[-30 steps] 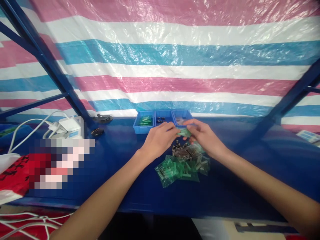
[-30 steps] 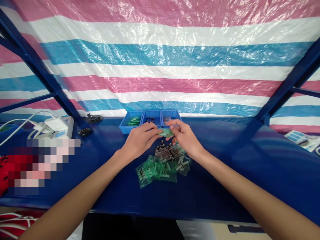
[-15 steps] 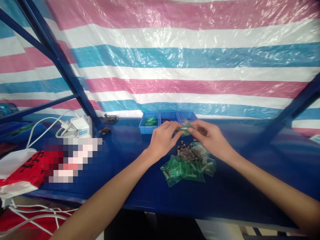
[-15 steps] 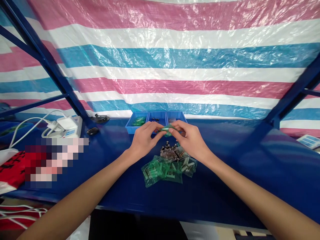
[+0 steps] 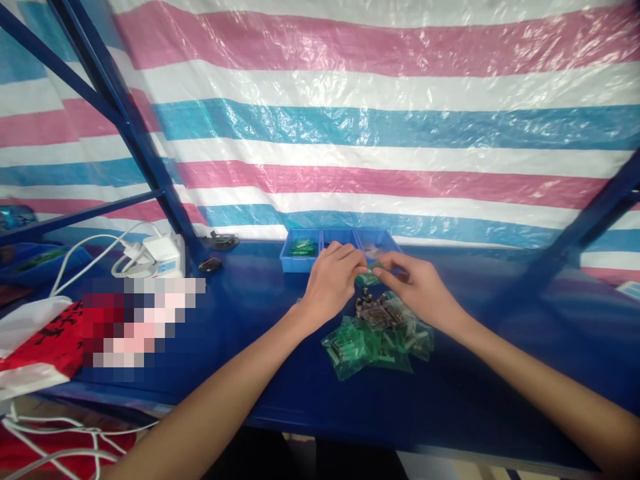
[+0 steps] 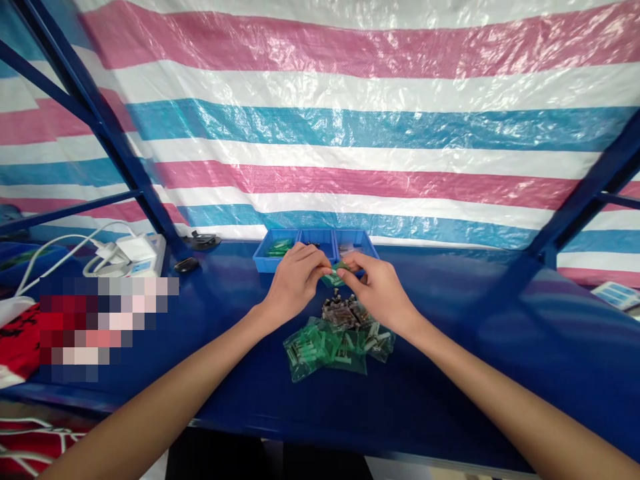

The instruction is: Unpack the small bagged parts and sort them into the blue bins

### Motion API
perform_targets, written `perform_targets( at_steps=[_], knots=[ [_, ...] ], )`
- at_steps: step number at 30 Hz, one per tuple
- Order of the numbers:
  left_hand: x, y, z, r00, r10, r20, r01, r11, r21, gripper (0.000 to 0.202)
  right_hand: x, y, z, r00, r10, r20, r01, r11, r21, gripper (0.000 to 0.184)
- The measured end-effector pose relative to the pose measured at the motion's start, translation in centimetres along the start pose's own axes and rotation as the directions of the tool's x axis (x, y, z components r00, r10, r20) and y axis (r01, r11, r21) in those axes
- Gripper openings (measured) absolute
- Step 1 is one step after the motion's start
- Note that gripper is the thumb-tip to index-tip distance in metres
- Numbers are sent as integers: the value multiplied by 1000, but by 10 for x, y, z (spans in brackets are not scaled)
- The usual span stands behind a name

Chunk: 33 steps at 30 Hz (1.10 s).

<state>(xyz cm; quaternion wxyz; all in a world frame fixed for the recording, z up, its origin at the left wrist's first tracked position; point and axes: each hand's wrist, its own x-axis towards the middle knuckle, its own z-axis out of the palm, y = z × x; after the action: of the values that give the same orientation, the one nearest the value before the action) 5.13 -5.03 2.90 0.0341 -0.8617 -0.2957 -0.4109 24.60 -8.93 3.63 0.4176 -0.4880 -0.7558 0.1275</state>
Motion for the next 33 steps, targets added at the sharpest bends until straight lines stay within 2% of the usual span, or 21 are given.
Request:
perform_targets(
  at_steps=[5, 8, 11, 15, 17, 19, 22, 25, 28, 31, 33],
  knots=[
    [0, 2, 2, 999, -30, 32, 30, 999, 13, 17, 1, 1, -1, 995, -99, -16, 95, 982, -165, 17],
    [0, 5, 5, 997, -67, 45, 66, 998, 22, 12, 1, 0, -1, 987, -151, -54, 138, 970, -200, 15],
    [0, 5, 8, 996, -66, 61, 61, 994, 88, 15, 2, -1, -1, 996, -51, -78, 44, 994, -97, 21],
    [0, 4, 10, 987, -114, 117, 109, 993, 45, 17, 3, -1, 0, 989, 146, -3, -143, 972, 185, 34],
    [-1, 5, 8, 985, -130, 117, 134, 991, -28, 14, 4, 1, 0, 977, 212, 23, -209, 933, 291, 37],
    [-1, 7, 3, 992, -86, 95, 94, 992, -87, 12, 4, 3, 1, 961, 276, 11, -261, 893, 366, 38],
    [0, 11, -4, 993, 65, 97, -55, 994, -98, 39, 5, 7, 2, 918, 395, -24, -333, 803, 494, 37],
    [2, 15, -6, 979, 157, 130, -149, 987, -64, 49, 5, 9, 2, 867, 497, 43, -394, 630, 669, 42],
    [2, 16, -2, 978, 159, 139, -160, 987, -3, 38, 5, 7, 0, 831, 534, 158, -456, 490, 743, 41],
    [1, 12, 2, 984, 133, 119, -143, 987, 75, 16, 4, 2, -1, 824, 506, 255, -507, 458, 730, 26],
    [0, 7, 3, 989, 105, 106, -113, 991, 75, 16, 4, 0, 1, 833, 470, 292, -517, 473, 713, 19]
  ],
)
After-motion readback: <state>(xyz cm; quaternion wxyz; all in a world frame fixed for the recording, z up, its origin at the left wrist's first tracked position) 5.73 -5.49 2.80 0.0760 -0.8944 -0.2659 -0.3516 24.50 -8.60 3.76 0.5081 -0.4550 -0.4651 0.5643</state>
